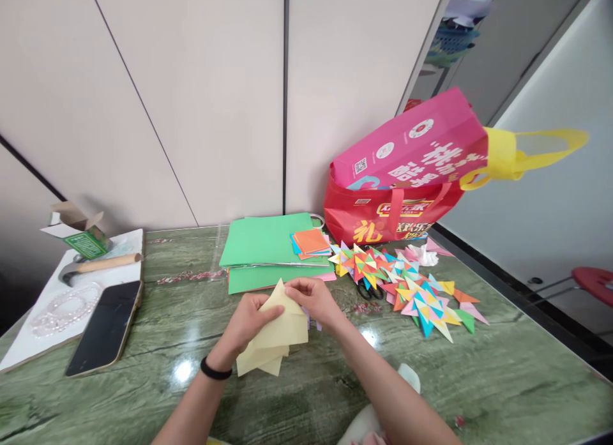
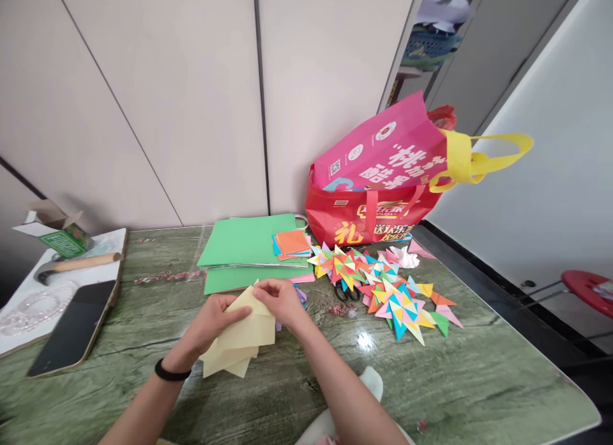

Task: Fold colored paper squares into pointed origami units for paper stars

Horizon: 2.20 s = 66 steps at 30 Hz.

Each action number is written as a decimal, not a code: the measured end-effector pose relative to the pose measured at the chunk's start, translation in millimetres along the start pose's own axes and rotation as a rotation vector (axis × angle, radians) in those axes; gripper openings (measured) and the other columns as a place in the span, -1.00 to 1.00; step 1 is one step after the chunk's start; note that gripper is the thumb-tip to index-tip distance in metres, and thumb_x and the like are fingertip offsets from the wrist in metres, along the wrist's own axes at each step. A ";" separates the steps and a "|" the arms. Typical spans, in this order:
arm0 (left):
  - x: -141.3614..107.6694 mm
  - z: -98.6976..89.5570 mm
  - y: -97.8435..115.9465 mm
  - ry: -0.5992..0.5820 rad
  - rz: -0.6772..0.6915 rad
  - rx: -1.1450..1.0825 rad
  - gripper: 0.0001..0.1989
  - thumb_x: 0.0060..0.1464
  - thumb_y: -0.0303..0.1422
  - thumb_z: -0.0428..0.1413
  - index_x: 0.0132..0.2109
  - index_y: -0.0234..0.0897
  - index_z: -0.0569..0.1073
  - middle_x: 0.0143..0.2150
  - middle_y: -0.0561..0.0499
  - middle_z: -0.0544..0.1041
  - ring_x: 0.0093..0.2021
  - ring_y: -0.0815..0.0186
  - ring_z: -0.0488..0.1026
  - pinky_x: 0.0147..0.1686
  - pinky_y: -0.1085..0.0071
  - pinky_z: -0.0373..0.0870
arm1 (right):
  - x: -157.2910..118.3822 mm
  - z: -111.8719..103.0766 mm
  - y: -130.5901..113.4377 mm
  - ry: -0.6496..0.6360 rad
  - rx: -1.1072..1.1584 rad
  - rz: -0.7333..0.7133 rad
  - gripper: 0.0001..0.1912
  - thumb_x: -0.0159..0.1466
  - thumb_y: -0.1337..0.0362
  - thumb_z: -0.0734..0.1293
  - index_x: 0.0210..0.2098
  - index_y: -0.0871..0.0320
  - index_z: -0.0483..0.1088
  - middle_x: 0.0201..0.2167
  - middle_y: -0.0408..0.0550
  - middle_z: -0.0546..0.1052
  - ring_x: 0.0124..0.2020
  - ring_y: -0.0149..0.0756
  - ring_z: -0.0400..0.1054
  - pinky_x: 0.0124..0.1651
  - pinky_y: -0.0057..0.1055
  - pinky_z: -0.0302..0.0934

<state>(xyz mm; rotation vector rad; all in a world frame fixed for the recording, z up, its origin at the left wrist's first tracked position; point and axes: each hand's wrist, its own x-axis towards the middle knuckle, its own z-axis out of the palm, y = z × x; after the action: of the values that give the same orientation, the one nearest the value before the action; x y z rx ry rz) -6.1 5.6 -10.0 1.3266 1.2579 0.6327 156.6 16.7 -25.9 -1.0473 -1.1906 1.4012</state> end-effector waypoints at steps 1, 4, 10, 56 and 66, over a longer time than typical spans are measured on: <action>0.4 -0.7 -0.8 0.002 0.000 -0.009 -0.64 -0.21 -0.12 0.21 -0.50 -0.40 0.44 -0.58 0.03 0.40 -0.60 0.41 0.27 -0.63 0.53 0.10 | 0.0 -0.7 -0.1 -0.015 0.009 0.005 -0.73 -0.07 0.11 0.44 -0.47 0.17 0.45 -0.51 -0.14 0.53 -0.51 -0.39 0.34 -0.40 -0.44 0.19; 1.2 -2.1 -2.1 -0.012 0.000 -0.030 -0.62 -0.22 -0.10 0.22 -0.48 -0.41 0.45 -0.56 0.01 0.43 -0.59 0.39 0.30 -0.63 0.52 0.13 | 0.2 -2.5 0.2 -0.017 0.015 0.020 -0.69 -0.13 0.12 0.47 -0.44 0.17 0.46 -0.49 -0.11 0.55 -0.49 -0.35 0.38 -0.38 -0.42 0.24; 0.9 -1.9 -2.1 -0.054 -0.027 -0.100 -0.61 -0.26 -0.10 0.25 -0.46 -0.42 0.47 -0.55 -0.01 0.47 -0.58 0.36 0.35 -0.61 0.51 0.17 | 0.1 -2.5 -0.8 0.035 -0.006 0.028 -0.71 -0.16 0.16 0.49 -0.48 0.18 0.44 -0.53 -0.10 0.54 -0.53 -0.38 0.36 -0.43 -0.44 0.21; -0.8 -2.6 -0.4 -0.063 -0.078 -0.234 -0.61 -0.37 -0.13 0.31 -0.48 -0.40 0.50 -0.56 -0.02 0.51 -0.58 0.33 0.39 -0.60 0.48 0.21 | -1.6 1.2 4.7 0.019 -0.183 -0.118 -0.86 -0.02 0.22 0.39 -0.47 0.15 0.50 -0.48 -0.07 0.57 -0.46 -0.31 0.38 -0.37 -0.40 0.22; -3.3 -2.0 2.9 -0.101 -0.059 -0.180 -0.65 -0.33 -0.14 0.29 -0.51 -0.37 0.47 -0.59 0.03 0.48 -0.60 0.38 0.34 -0.62 0.50 0.16 | -4.1 3.4 -0.8 -0.016 -0.006 0.037 -0.70 -0.09 0.10 0.44 -0.44 0.19 0.49 -0.53 -0.13 0.52 -0.56 -0.41 0.29 -0.47 -0.47 0.13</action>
<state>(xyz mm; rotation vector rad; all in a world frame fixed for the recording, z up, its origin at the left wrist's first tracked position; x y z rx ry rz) -8.0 4.0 -5.9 1.1540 1.1271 0.6147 154.0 12.2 -24.5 -1.0686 -1.1932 1.4376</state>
